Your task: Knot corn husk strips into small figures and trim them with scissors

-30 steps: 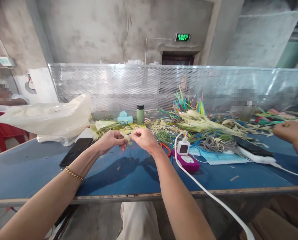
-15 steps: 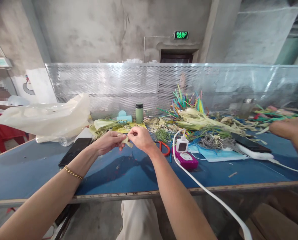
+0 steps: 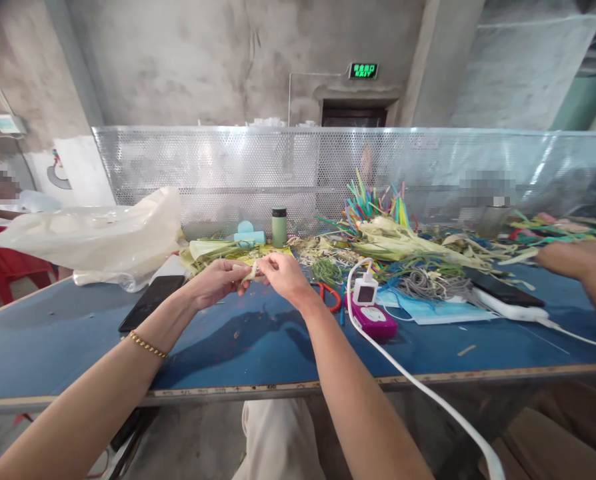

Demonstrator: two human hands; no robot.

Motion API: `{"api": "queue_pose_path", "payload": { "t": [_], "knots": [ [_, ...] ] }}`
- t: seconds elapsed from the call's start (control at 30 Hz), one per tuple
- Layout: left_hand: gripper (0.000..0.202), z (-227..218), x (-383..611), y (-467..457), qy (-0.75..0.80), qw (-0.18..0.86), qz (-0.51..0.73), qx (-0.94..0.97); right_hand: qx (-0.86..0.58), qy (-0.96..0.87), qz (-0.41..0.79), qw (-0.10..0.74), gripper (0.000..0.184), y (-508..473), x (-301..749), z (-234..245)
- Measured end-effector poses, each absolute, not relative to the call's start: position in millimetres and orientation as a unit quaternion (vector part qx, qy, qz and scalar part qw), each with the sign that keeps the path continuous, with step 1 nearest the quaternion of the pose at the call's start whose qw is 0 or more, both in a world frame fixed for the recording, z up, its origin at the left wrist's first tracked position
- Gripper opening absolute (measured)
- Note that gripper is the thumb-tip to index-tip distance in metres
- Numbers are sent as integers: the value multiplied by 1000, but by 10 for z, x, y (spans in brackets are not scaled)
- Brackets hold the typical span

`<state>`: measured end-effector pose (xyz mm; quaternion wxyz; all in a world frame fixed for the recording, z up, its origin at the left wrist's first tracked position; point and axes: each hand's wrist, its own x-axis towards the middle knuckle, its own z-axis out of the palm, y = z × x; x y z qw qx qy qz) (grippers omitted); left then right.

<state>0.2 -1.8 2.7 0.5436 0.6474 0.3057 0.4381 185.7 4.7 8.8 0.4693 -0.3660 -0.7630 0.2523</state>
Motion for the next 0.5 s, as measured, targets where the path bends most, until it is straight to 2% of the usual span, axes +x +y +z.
{"api": "queue_pose_path", "payload": {
  "t": [0.1,0.3,0.5],
  "knots": [
    [33,33,11,-18,304,543,455,636,-367,-778,258,439,21,24,1849,85],
    [32,47,21,-49,303,542,440,648,-393,-770,211,456,12,43,1833,60],
    [37,76,39,-96,363,516,415,655,-374,-804,167,431,9,19,1806,60]
  ]
}}
